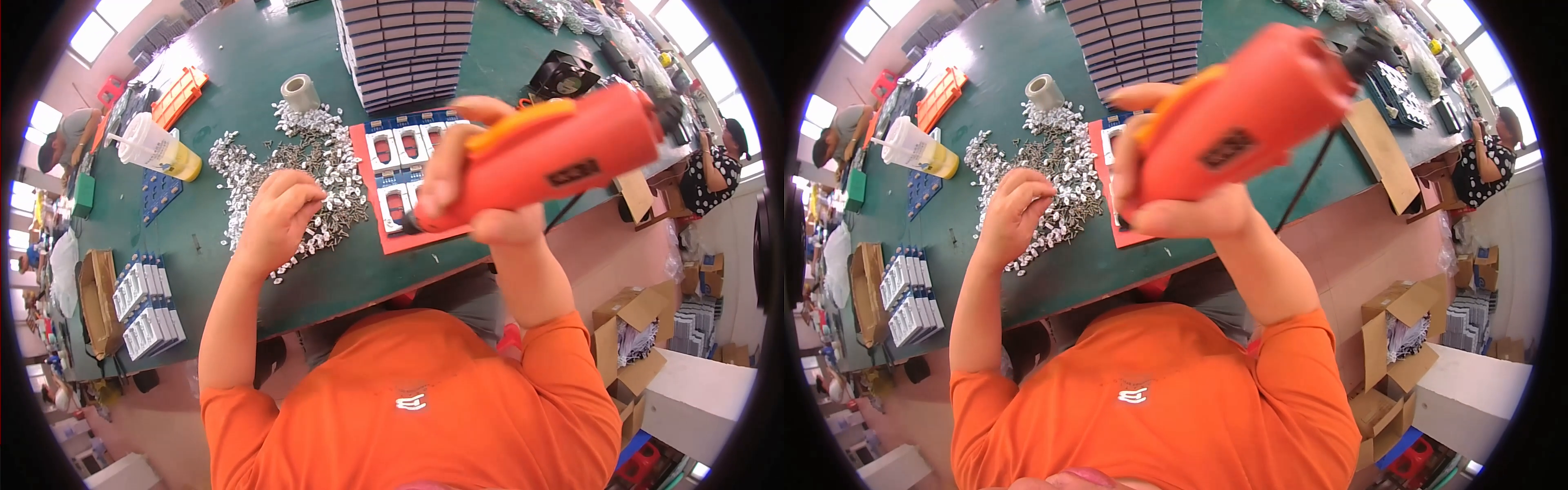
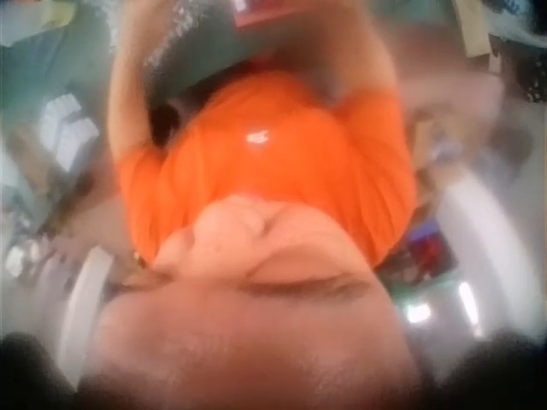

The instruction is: The person fastens components onto small electronic boards using an electric screwdriver to drive screws.

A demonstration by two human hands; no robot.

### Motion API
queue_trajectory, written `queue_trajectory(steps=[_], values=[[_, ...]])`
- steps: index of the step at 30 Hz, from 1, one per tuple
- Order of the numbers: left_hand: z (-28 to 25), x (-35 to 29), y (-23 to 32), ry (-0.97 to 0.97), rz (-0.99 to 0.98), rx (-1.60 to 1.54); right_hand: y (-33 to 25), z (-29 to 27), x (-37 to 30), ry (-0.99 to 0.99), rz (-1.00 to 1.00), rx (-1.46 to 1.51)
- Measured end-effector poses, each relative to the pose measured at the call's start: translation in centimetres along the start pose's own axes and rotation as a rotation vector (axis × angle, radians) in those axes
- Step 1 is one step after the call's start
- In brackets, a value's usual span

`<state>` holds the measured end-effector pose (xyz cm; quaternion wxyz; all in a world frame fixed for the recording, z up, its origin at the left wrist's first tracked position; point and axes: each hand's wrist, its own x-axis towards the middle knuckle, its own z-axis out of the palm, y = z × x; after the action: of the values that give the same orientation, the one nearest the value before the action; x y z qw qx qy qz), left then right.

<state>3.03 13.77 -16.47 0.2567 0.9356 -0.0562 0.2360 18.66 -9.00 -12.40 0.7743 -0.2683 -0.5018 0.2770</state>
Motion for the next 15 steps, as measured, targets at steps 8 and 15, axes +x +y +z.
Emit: queue_trajectory(steps=[8, 15], values=[[0.7, -3.9, 0.4, -0.184, -0.048, 0.167, -0.5, -1.5, -3.9, -0.032, -0.051, 0.074], [1.3, -3.5, 1.0, -0.223, -0.087, 0.242, -0.8, -1.6, -4.8, 0.007, 0.02, -0.006]])
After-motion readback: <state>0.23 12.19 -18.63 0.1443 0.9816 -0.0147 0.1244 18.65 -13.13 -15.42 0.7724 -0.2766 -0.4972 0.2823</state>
